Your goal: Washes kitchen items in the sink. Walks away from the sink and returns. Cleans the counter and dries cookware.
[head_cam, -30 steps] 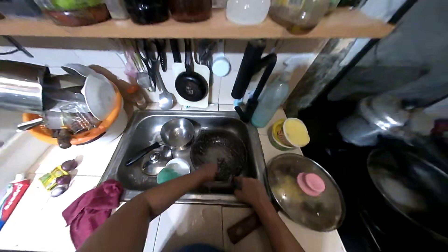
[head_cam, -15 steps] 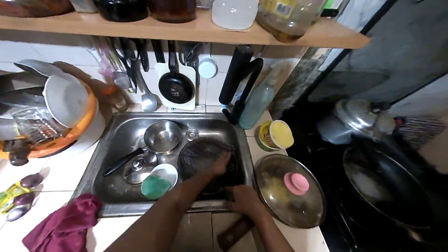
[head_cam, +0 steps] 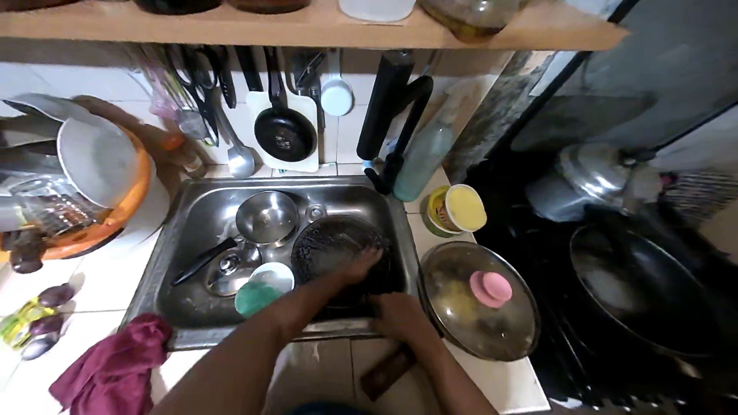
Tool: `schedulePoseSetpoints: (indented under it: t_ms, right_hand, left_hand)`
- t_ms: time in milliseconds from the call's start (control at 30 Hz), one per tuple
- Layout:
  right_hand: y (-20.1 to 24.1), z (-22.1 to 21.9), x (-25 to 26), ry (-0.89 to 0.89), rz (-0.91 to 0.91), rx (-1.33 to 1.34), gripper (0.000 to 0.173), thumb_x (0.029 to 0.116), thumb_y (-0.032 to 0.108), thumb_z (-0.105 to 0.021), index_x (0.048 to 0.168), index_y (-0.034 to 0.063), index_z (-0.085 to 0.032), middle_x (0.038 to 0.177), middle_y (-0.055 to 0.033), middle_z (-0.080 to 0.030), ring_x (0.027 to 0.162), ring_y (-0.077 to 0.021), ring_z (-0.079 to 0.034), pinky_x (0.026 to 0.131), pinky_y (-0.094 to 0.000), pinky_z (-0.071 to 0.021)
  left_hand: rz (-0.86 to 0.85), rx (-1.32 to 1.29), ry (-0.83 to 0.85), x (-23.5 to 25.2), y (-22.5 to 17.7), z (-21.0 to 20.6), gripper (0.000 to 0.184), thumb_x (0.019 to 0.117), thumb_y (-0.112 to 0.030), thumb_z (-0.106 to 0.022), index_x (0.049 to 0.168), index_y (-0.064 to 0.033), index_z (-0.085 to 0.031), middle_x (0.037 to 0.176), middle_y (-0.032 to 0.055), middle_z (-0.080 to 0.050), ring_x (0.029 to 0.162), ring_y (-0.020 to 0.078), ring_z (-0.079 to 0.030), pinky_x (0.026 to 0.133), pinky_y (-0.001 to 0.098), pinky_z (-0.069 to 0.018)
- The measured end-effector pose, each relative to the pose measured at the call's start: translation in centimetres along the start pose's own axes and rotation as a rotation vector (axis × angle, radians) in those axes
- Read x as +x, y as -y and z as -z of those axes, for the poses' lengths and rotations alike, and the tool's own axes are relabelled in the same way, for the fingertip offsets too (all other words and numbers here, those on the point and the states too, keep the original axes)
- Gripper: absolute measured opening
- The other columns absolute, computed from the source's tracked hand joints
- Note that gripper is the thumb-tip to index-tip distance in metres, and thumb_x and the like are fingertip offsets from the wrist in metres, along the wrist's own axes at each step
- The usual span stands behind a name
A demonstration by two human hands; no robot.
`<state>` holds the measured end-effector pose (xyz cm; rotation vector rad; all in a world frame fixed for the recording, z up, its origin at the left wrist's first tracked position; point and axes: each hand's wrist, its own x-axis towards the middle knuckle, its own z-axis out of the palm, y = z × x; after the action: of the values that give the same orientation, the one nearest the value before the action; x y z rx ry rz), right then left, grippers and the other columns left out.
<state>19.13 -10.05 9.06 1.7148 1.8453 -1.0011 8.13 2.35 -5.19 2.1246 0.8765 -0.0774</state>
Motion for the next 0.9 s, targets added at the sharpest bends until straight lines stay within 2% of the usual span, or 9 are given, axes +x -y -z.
schedulePoseSetpoints:
  t_ms: [67, 200, 367, 467, 533, 600, 733, 833, 900]
  right_hand:
    - [0.3, 0.1, 0.0, 0.006, -0.027, -0.009, 0.051, 0.0975, 0.036, -0.065, 0.143, 0.0152, -0.060, 0.134, -0.0210, -0.064, 0.126, -0.0416, -0.060, 0.101, -0.0637, -0.0465]
    - [1.0, -0.5, -0.2, -0.064, -0.060, 0.015, 0.044, 0.0971, 0.031, -0.064, 0.137, 0.0118, -0.065, 0.130, -0.0222, -0.066, 0.124, -0.0416, -0.061, 0.100, -0.0631, -0.0471]
    - [1.0, -0.6, 0.0, -0.060, -0.058, -0.004, 0.042, 0.0995, 0.033, -0.060, 0.136, 0.0124, -0.065, 0.132, -0.0213, -0.065, 0.126, -0.0411, -0.060, 0.101, -0.0635, -0.0458]
    - [1.2, -0.6, -0.1, -0.079, -0.088, 0.010, 0.041, 0.0984, 0.034, -0.062, 0.133, 0.0119, -0.067, 0.131, -0.0207, -0.066, 0.125, -0.0408, -0.060, 0.101, -0.0639, -0.0462]
    - [1.4, -0.7, -0.4, -0.097, -0.104, -0.003, 0.042, 0.0981, 0.034, -0.062, 0.133, 0.0117, -0.067, 0.131, -0.0205, -0.066, 0.125, -0.0401, -0.060, 0.101, -0.0633, -0.0465]
    - [1.4, -0.9, -0.5, -0.109, -0.111, -0.029, 0.043, 0.0979, 0.035, -0.062, 0.135, 0.0133, -0.066, 0.132, -0.0203, -0.065, 0.126, -0.0400, -0.060, 0.101, -0.0637, -0.0464]
    - [1.4, -0.4, -0.8, -0.064, -0.089, -0.087, 0.050, 0.1027, 0.045, -0.057, 0.142, 0.0131, -0.061, 0.137, -0.0215, -0.062, 0.130, -0.0413, -0.057, 0.104, -0.0646, -0.0435]
    - [2.0, 1.1, -1.7, -0.062, -0.125, -0.121, 0.060, 0.1053, 0.053, -0.049, 0.128, 0.0001, -0.066, 0.134, -0.0254, -0.063, 0.130, -0.0424, -0.057, 0.105, -0.0626, -0.0427]
    - [1.9, 2.9, -1.6, -0.139, -0.105, -0.113, 0.063, 0.1056, 0.053, -0.049, 0.123, -0.0046, -0.067, 0.131, -0.0282, -0.063, 0.128, -0.0443, -0.058, 0.105, -0.0627, -0.0435]
  left_hand:
    - [0.057, 0.153, -0.007, -1.5, 3.3, 1.6, 0.060, 0.1021, -0.006, -0.054, 0.159, -0.0035, -0.035, 0.168, 0.0233, -0.023, 0.156, 0.0421, -0.016, 0.127, 0.0560, -0.0139]
    - [0.358, 0.266, -0.116, -2.5, 5.5, 3.5, 0.067, 0.1014, -0.003, -0.049, 0.163, -0.0063, -0.024, 0.171, 0.0189, -0.011, 0.157, 0.0444, -0.008, 0.125, 0.0604, -0.0127]
    - [0.125, 0.145, 0.194, -4.9, -0.5, 0.3, 0.074, 0.0990, 0.001, -0.054, 0.164, -0.0084, -0.021, 0.172, 0.0144, -0.010, 0.158, 0.0399, -0.011, 0.125, 0.0586, -0.0162]
    - [0.138, 0.146, 0.270, -7.6, 0.4, 1.4, 0.071, 0.0981, 0.004, -0.055, 0.163, -0.0131, -0.029, 0.171, 0.0137, -0.016, 0.155, 0.0401, -0.022, 0.123, 0.0602, -0.0219]
    - [0.317, 0.262, 0.246, -9.1, 2.1, 3.5, 0.065, 0.0989, -0.001, -0.058, 0.159, -0.0147, -0.039, 0.164, 0.0199, -0.033, 0.148, 0.0451, -0.036, 0.117, 0.0657, -0.0315]
    - [0.450, 0.378, 0.193, -10.2, 2.2, 5.4, 0.045, 0.0984, -0.004, -0.061, 0.143, -0.0018, -0.055, 0.145, 0.0298, -0.052, 0.136, 0.0505, -0.048, 0.110, 0.0698, -0.0365]
    - [0.492, 0.376, 0.075, -10.7, 0.6, 7.3, 0.036, 0.1005, -0.008, -0.058, 0.134, 0.0039, -0.061, 0.140, 0.0292, -0.057, 0.133, 0.0482, -0.052, 0.108, 0.0672, -0.0412]
    - [0.500, 0.306, -0.018, -11.0, -0.8, 8.1, 0.040, 0.1006, -0.015, -0.062, 0.136, 0.0028, -0.060, 0.141, 0.0289, -0.056, 0.133, 0.0479, -0.052, 0.107, 0.0673, -0.0416]
    - [0.494, 0.250, -0.109, -11.5, -1.3, 8.8, 0.041, 0.1002, -0.010, -0.059, 0.140, -0.0016, -0.058, 0.144, 0.0261, -0.055, 0.135, 0.0464, -0.052, 0.108, 0.0674, -0.0411]
